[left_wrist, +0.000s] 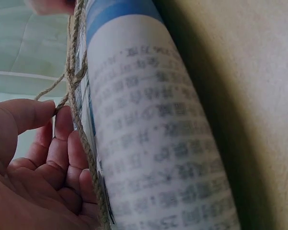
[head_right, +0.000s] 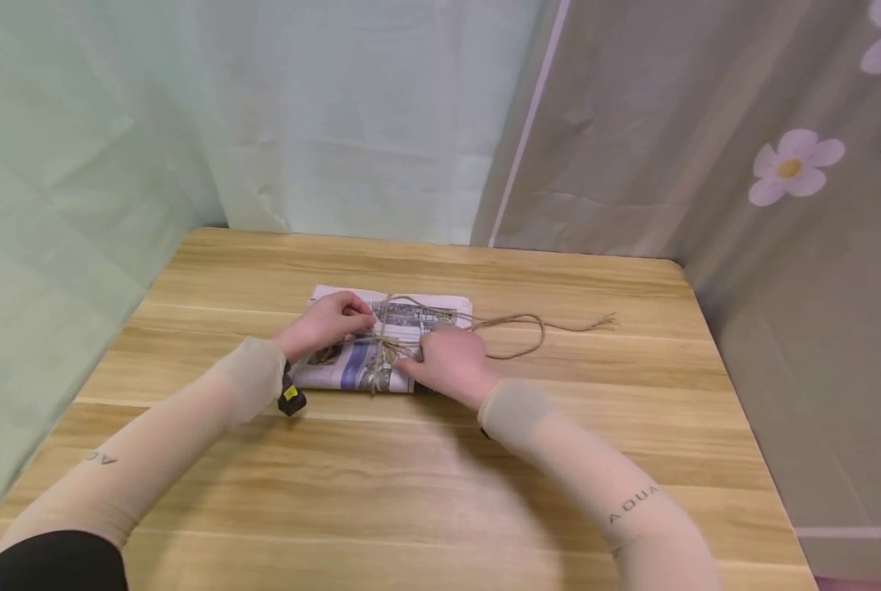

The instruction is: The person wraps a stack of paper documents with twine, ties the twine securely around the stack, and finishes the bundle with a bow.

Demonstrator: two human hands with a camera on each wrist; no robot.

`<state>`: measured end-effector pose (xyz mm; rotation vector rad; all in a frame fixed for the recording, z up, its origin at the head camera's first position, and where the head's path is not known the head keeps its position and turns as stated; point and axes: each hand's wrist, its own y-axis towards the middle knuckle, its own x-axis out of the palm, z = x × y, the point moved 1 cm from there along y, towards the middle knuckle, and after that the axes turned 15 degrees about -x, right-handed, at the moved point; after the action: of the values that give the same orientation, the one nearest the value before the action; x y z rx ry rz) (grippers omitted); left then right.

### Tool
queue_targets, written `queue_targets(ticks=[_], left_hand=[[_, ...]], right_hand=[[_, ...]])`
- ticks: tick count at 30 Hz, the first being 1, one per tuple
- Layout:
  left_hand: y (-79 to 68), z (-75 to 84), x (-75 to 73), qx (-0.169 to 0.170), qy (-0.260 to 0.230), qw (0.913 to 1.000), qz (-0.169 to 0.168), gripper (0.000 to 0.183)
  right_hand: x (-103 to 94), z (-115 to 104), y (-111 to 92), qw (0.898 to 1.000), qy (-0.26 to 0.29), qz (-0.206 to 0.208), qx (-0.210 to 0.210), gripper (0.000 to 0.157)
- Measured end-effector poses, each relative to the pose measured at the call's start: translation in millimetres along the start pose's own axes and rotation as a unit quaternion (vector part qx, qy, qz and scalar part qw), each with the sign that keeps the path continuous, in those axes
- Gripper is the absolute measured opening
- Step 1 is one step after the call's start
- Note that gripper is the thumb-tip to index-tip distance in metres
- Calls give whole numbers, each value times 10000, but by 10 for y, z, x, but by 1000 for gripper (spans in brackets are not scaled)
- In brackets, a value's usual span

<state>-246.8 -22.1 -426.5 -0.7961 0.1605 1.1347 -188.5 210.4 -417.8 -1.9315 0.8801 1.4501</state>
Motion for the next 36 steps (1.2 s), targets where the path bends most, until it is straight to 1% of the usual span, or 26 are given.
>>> queue_targets(ticks=[3, 5, 8, 10, 13, 15, 18, 20, 23, 26, 28, 30, 36], left_hand=[[1, -4, 8, -18, -25, 10000, -6, 27], [-2, -5, 8, -19, -50, 10000, 1, 26], [0, 7, 19, 62, -62, 10000, 23, 26], [1, 23, 30, 119, -30, 9999, 22, 26], [7, 50, 51, 166, 21, 9999, 4, 24], [13, 69, 66, 127, 26, 9999, -11, 22], [21, 100, 85, 33, -92, 9999, -54, 21], [36, 116, 91, -44, -304, 9994, -134, 20], [64, 121, 80, -153, -705, 9972, -213, 20], [98, 105, 42, -243, -1037, 9941, -217, 24], [118, 88, 10, -258, -1105, 9933, -209, 28], [127, 81, -19, -270, -1166, 9924, -285, 31], [124, 85, -71, -165, -1173, 9902, -744, 37]], right_hand=[[30, -61, 59, 9996, -229, 134, -47, 35], [40, -89, 83, 9993, -284, 234, -50, 27], [66, -92, 102, 9990, -309, 307, -59, 22], [83, -83, 106, 9993, -292, 247, -40, 21], [104, -70, 97, 9998, -183, 41, -27, 15], [116, -59, 80, 9999, -116, -54, -59, 12], [131, -41, 35, 9998, -47, -76, -171, 11], [128, -25, -16, 9997, -37, -53, -216, 11], [122, 17, -113, 9999, 15, -70, -145, 11], [112, 85, -240, 10000, 51, -26, -48, 9], [109, 153, -345, 9999, 112, 57, 30, 10], [100, 228, -461, 9998, 133, 164, 73, 11], [58, 471, -828, 9981, 295, 333, 419, 11]])
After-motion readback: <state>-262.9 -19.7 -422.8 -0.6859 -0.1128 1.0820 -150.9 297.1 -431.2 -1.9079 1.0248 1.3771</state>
